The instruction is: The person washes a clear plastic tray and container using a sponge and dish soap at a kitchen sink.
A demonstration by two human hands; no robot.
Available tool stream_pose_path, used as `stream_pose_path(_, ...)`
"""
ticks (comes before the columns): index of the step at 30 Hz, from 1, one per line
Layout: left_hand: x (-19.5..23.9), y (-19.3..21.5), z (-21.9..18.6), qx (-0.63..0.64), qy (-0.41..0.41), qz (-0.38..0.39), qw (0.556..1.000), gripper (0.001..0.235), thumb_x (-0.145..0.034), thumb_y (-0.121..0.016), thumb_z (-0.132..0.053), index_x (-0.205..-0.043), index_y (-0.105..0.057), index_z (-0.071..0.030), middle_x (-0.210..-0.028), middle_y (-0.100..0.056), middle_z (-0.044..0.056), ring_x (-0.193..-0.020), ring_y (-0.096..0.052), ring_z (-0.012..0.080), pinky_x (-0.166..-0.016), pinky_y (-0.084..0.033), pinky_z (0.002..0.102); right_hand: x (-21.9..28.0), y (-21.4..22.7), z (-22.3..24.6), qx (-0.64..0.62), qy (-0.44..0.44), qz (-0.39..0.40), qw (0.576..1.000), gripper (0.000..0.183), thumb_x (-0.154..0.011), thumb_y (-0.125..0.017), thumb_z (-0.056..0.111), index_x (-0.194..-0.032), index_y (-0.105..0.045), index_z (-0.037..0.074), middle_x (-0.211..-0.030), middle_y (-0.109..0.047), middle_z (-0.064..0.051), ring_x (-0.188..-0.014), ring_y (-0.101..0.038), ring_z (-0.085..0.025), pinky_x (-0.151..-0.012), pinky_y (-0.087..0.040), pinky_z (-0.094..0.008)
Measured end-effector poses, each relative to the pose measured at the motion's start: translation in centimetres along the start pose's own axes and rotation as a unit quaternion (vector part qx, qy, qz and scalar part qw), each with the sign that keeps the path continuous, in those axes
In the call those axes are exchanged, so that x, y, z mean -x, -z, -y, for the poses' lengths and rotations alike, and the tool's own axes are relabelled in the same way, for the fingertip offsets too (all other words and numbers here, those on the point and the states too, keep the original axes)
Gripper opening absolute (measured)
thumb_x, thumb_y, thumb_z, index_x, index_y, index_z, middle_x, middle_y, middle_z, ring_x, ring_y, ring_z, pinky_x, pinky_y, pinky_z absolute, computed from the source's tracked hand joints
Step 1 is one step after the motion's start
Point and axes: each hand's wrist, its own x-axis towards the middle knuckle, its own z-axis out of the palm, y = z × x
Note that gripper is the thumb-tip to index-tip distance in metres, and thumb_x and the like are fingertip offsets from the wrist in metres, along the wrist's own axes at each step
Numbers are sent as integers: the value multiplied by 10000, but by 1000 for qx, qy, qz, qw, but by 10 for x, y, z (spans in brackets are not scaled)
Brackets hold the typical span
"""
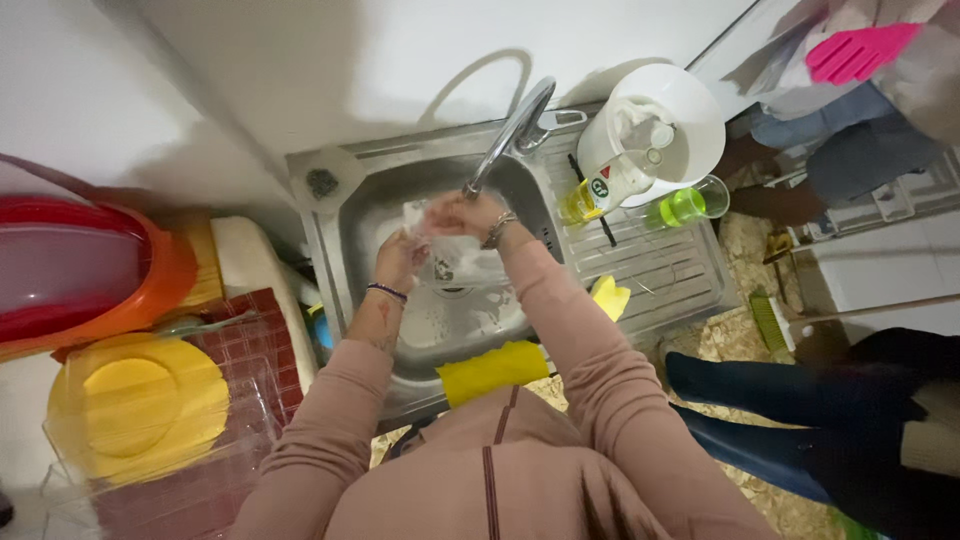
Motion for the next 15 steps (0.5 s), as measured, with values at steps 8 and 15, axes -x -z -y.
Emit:
stream_pose_path(8,4,0,6,-56,-64,48,995,202,-1067,-490,-135,-1131,-681,-124,-1114,-613,1,-1050,-579,162,-937,-474,302,23,-7,11,30,-86,46,995,197,-959,-562,-1,-1039,-721,-87,-1026,-737,-271,-985,-740,-370,-873,-639,-437)
stream_pose_path(15,16,2,-2,-483,-255,102,832,348,-1047,-566,-40,-1393,-566,-77,-1375,-569,208,-1313,-545,331,-1069,-488,427,19,8,13,77,-37,25,996,131,-880,-730,43,-1004,-759,14,-970,-772,-187,-932,-770,-303,-861,-629,-390)
